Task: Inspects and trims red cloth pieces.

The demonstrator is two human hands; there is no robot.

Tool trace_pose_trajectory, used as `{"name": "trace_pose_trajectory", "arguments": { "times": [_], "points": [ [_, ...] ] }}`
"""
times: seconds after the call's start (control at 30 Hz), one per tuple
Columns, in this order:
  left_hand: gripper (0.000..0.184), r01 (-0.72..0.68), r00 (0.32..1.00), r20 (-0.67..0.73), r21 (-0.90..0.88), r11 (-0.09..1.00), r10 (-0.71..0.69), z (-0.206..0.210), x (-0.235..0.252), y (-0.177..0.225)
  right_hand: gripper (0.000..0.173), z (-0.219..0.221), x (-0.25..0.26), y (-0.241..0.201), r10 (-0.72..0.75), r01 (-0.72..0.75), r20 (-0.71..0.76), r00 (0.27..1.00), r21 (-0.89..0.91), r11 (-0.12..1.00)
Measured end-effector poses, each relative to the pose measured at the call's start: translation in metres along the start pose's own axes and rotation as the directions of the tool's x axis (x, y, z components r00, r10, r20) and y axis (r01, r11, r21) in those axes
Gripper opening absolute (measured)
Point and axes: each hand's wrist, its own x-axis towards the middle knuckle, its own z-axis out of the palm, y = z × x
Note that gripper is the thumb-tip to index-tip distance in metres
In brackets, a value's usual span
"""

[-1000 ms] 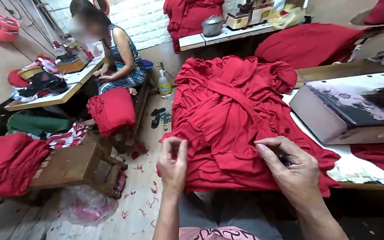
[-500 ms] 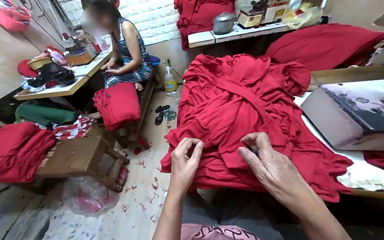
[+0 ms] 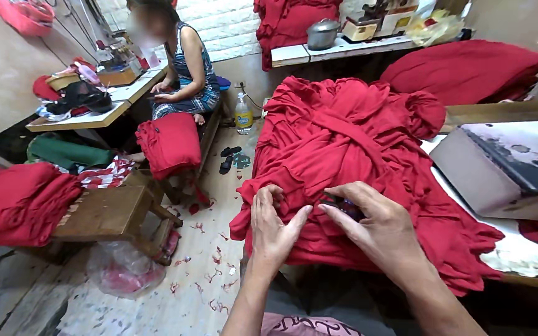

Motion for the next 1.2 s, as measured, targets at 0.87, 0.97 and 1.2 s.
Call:
{"name": "trace_pose_trajectory", "arguments": {
  "times": [0.87,0.97,1.2],
  "points": [
    [0.023,-0.041,0.990,0.136,-0.034,0.999,0.045,-0.004,0.003,0.004,0.021,0.028,0.002,-0.001,-0.211,0.203,-0.013,0.977,-0.215,0.955],
    [0.022,-0.087,0.989,0.119,-0.013,0.996,0.088,-0.001,0.002,0.004,0.020,0.032,0.002,0.001,-0.197,0.193,0.004,0.980,-0.223,0.956],
    [0.017,-0.284,0.959,0.063,0.250,0.926,0.277,0.021,0.001,-0.006,0.023,0.016,-0.001,0.018,0.034,-0.031,-0.055,0.998,0.061,0.998]
  ]
}}
